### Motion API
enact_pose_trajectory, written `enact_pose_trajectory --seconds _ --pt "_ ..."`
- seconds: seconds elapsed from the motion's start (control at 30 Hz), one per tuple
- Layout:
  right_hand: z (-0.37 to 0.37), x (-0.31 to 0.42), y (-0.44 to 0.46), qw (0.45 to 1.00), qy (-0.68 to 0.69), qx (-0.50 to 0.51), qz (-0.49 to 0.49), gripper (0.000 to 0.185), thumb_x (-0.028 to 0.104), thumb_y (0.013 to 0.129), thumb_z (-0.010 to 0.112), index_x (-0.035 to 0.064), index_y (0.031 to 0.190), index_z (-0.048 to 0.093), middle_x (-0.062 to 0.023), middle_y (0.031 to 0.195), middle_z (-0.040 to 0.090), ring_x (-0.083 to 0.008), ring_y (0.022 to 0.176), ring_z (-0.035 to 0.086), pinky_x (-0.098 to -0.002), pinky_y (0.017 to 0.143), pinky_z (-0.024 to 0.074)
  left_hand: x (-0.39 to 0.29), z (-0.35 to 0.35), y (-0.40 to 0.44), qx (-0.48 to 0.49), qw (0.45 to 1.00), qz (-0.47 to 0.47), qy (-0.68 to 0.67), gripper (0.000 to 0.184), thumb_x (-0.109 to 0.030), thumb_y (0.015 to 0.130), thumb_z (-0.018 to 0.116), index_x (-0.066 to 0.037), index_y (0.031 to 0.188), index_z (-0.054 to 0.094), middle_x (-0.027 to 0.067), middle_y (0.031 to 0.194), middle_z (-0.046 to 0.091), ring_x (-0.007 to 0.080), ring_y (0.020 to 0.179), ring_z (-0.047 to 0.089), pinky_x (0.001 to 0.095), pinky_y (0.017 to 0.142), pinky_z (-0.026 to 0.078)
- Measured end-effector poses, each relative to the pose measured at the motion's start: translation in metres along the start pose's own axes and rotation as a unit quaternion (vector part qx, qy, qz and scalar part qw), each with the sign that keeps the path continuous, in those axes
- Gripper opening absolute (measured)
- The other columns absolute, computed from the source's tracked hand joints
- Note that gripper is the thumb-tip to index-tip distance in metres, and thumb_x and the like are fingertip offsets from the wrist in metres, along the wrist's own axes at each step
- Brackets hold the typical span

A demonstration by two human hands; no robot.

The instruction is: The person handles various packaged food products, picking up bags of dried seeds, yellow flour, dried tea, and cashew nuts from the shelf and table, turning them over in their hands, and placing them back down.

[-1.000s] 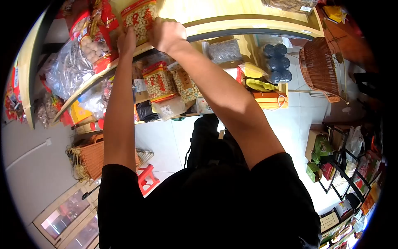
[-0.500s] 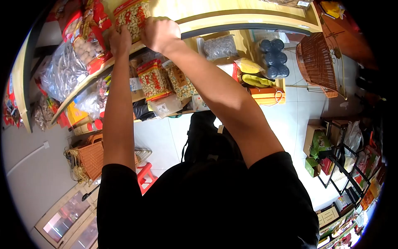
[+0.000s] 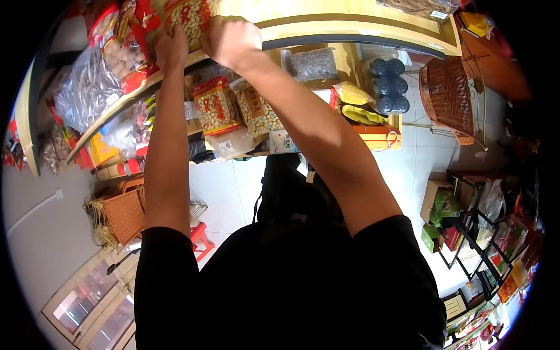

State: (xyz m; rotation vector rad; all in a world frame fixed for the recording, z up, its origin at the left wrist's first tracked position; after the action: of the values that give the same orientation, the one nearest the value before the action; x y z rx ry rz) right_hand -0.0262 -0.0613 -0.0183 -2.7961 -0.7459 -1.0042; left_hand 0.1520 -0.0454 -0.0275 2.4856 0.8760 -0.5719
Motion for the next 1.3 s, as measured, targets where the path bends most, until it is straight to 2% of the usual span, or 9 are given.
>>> enact_pose_trajectory --seconds 0.67,0.73,0.8,0.9,1.0,1.07,1.17,1.23,1.3 --pt "-0.001 0.001 0.001 0.999 -0.03 0.039 -0.002 0.048 0.048 0.088 0.045 0.005 0.104 0.06 -0.0166 0.093 0.069 -0.0303 0.087 0.067 -0.0409 0.078 0.0533 0.007 -0.001 0.0 0.002 0.999 -0.051 0.012 0.059 -0.051 0.079 0.05 -0.006 0.115 0.061 0.0233 0.114 0.061 0.0421 0.105 0.057 0.0479 0.091 0.044" --pt "-0.003 0.001 -0.001 0.997 -0.052 0.064 0.005 0.052 0.051 0.088 0.046 0.0046 0.108 0.058 -0.0162 0.094 0.069 -0.0299 0.088 0.067 -0.0394 0.079 0.0528 0.012 0.0 0.002 -0.009 1.0 -0.011 -0.008 0.058 -0.054 0.077 0.05 -0.011 0.115 0.063 0.0185 0.115 0.062 0.0388 0.109 0.056 0.042 0.093 0.042" --pt "0.0 -0.003 0.004 0.998 0.015 -0.041 -0.043 0.044 0.028 0.079 0.054 -0.0039 0.109 0.059 -0.0217 0.09 0.067 -0.0341 0.087 0.066 -0.0429 0.08 0.0516 0.01 -0.004 0.001 -0.011 1.0 0.01 0.002 0.051 -0.04 0.078 0.061 -0.008 0.118 0.059 0.0183 0.113 0.063 0.0338 0.107 0.059 0.0401 0.088 0.047" --pt "0.005 -0.003 0.007 0.998 -0.025 -0.008 -0.049 0.04 0.032 0.081 0.051 -0.0025 0.101 0.057 -0.0218 0.086 0.066 -0.0351 0.081 0.066 -0.046 0.075 0.0524 0.009 0.002 0.006 -0.133 0.964 0.206 -0.105 0.037 -0.031 0.088 0.061 -0.001 0.11 0.061 0.0128 0.086 0.067 0.0239 0.077 0.063 0.0323 0.07 0.049" --pt "-0.008 0.005 0.002 1.0 -0.012 -0.018 -0.002 0.043 0.036 0.083 0.049 -0.0016 0.102 0.055 -0.0211 0.089 0.066 -0.0351 0.086 0.065 -0.0456 0.079 0.0515 0.002 -0.012 -0.001 0.095 0.973 -0.008 -0.21 0.037 -0.026 0.087 0.063 -0.001 0.114 0.059 0.0121 0.092 0.065 0.02 0.083 0.062 0.0305 0.071 0.049" --pt "-0.015 0.009 -0.002 1.0 -0.01 -0.026 0.003 0.046 0.041 0.084 0.05 0.0002 0.105 0.054 -0.0204 0.092 0.066 -0.0353 0.089 0.064 -0.0453 0.082 0.0507 0.011 -0.009 0.001 0.082 0.968 -0.02 -0.238 0.036 -0.023 0.087 0.062 -0.002 0.117 0.058 0.0116 0.094 0.065 0.0159 0.088 0.06 0.0293 0.073 0.048" --pt "-0.026 0.02 -0.007 0.999 -0.039 0.022 0.02 0.048 0.045 0.084 0.051 0.0032 0.108 0.054 -0.0186 0.095 0.066 -0.0336 0.093 0.064 -0.0441 0.085 0.0496 0.028 0.001 0.016 -0.023 0.955 0.199 -0.218 0.034 -0.019 0.088 0.06 -0.003 0.117 0.058 0.0094 0.095 0.066 0.0137 0.087 0.06 0.026 0.07 0.048" --pt "-0.02 0.015 -0.009 0.999 -0.035 -0.004 -0.005 0.055 0.051 0.085 0.051 0.0038 0.114 0.054 -0.0171 0.097 0.067 -0.0309 0.093 0.065 -0.0395 0.085 0.0497 0.006 -0.007 0.006 0.054 0.821 0.108 -0.558 0.028 -0.016 0.087 0.059 -0.003 0.111 0.061 0.0064 0.09 0.066 0.015 0.084 0.061 0.026 0.071 0.049" --pt "-0.009 -0.002 -0.009 0.998 0.045 -0.04 -0.036 0.074 0.059 0.081 0.058 0.0028 0.128 0.047 -0.0157 0.102 0.068 -0.0279 0.098 0.065 -0.0331 0.089 0.0474 -0.007 -0.011 -0.003 0.215 0.488 -0.065 -0.843 0.022 -0.016 0.086 0.059 -0.003 0.103 0.064 0.0034 0.089 0.065 0.0153 0.082 0.06 0.0249 0.071 0.05"
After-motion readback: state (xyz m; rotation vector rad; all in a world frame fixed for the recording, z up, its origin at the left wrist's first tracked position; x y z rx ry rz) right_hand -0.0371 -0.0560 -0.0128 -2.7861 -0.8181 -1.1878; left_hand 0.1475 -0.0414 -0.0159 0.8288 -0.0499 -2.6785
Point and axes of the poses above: each hand's wrist, its own y-axis towards the middle knuckle, its own z-axis out of the palm, x = y × z, the point moved 3 cm from there along y, towards the middle knuckle
